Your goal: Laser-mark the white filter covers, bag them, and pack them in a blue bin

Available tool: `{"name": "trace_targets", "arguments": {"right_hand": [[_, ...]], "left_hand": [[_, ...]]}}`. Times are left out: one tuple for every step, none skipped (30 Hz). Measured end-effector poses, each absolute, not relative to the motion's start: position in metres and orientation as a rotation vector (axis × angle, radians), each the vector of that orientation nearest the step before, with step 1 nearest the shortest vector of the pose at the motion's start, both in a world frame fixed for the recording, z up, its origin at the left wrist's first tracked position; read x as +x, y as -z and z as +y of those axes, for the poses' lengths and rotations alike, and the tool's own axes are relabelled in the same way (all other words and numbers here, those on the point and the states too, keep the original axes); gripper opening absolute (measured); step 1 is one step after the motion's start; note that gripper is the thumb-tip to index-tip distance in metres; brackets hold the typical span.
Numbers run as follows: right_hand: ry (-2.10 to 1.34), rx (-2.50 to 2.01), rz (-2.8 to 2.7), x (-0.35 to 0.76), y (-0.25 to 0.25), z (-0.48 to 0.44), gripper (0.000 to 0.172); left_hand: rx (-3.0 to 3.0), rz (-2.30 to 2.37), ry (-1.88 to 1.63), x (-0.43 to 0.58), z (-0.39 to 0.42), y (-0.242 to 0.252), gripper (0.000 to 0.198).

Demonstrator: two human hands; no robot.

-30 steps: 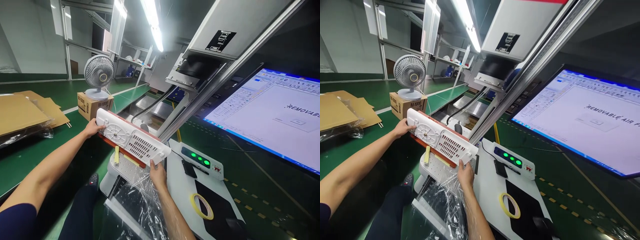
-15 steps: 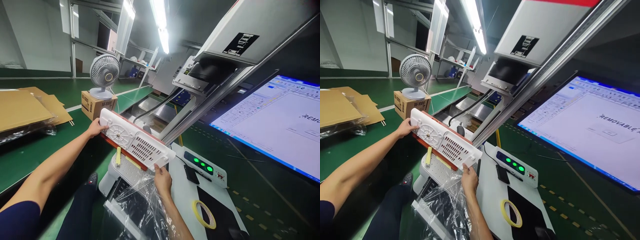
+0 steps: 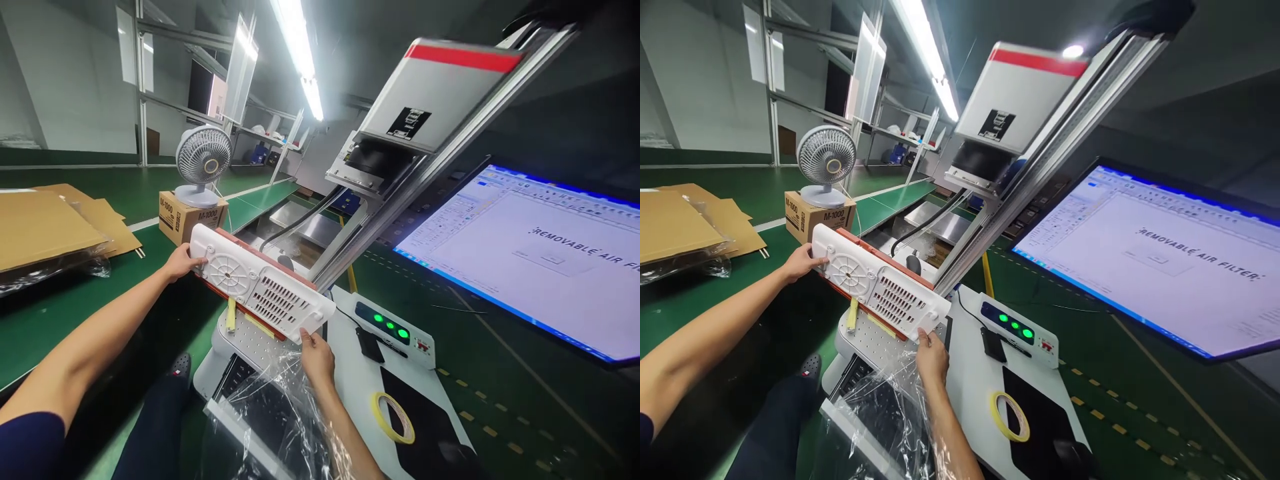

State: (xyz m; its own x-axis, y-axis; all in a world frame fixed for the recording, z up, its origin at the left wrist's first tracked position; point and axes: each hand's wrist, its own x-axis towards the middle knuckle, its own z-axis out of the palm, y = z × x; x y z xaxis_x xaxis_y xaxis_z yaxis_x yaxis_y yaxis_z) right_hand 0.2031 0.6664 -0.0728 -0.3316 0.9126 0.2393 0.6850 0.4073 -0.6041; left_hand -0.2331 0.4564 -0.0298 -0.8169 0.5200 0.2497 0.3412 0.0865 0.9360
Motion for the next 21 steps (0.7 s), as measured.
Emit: {"name": "trace_targets", "arguments": {"right_hand": [[-0.551,-1.356,-2.12,0.206,0.071,0.662,0.057],[-0.565,-1.357,-2.122,0.21,0.069,0.656,0.056],[-0.586,-1.354,-2.127,0.215,0.067,0.649,0.056],[-0.606,-1.345,-2.132,0.222,0.066,0.641,0.055],[-0.633,-1.332,-2.135,0.229,0.065,0.631,0.056],[-0.663,-1.319,-2.131,0.237,0.065,0.621,0.057],[-0.692,-1.306,-2.119,0.247,0.065,0.61,0.059],[-0.716,-1.296,-2.102,0.256,0.064,0.599,0.061],[-0.733,-1.283,-2.082,0.266,0.064,0.587,0.062],[-0.746,-1.262,-2.062,0.276,0.063,0.576,0.064],[-0.758,-1.235,-2.048,0.286,0.061,0.565,0.066],[-0.767,-1.204,-2.037,0.295,0.06,0.555,0.069],[-0.777,-1.174,-2.028,0.304,0.058,0.545,0.073],[-0.784,-1.156,-2.016,0.312,0.056,0.536,0.077],[-0.788,-1.153,-2.004,0.319,0.055,0.528,0.081],[-0.787,-1.162,-1.995,0.325,0.054,0.52,0.084],[-0.783,-1.175,-1.988,0.33,0.054,0.514,0.088],[-0.778,-1.185,-1.989,0.334,0.054,0.508,0.09],[-0.772,-1.19,-2.002,0.337,0.055,0.502,0.092],[-0.762,-1.191,-2.025,0.339,0.056,0.497,0.093],[-0.752,-1.186,-2.057,0.34,0.057,0.492,0.094]], "left_hand": [[0.884,2.19,-1.837,-0.232,0.453,0.031,0.078],[0.89,2.18,-1.846,-0.23,0.45,0.033,0.079],[0.897,2.168,-1.855,-0.228,0.444,0.035,0.08],[0.903,2.154,-1.869,-0.224,0.438,0.037,0.08],[0.905,2.137,-1.889,-0.219,0.43,0.039,0.08],[0.906,2.108,-1.913,-0.212,0.421,0.041,0.081],[0.906,2.068,-1.94,-0.205,0.41,0.042,0.081],[0.908,2.026,-1.966,-0.196,0.398,0.042,0.081],[0.913,1.99,-1.989,-0.186,0.385,0.041,0.082],[0.922,1.964,-2.012,-0.175,0.371,0.038,0.082],[0.932,1.95,-2.031,-0.164,0.356,0.034,0.083],[0.94,1.952,-2.047,-0.153,0.341,0.029,0.084],[0.947,1.966,-2.061,-0.142,0.326,0.024,0.085],[0.953,1.989,-2.072,-0.131,0.31,0.018,0.086],[0.959,2.015,-2.079,-0.121,0.295,0.013,0.086],[0.961,2.043,-2.082,-0.111,0.28,0.009,0.085],[0.957,2.073,-2.083,-0.102,0.264,0.006,0.084],[0.946,2.102,-2.083,-0.094,0.249,0.004,0.083],[0.931,2.131,-2.081,-0.086,0.234,0.004,0.083],[0.909,2.163,-2.079,-0.079,0.219,0.006,0.082],[0.881,2.197,-2.077,-0.073,0.204,0.008,0.081]]}}
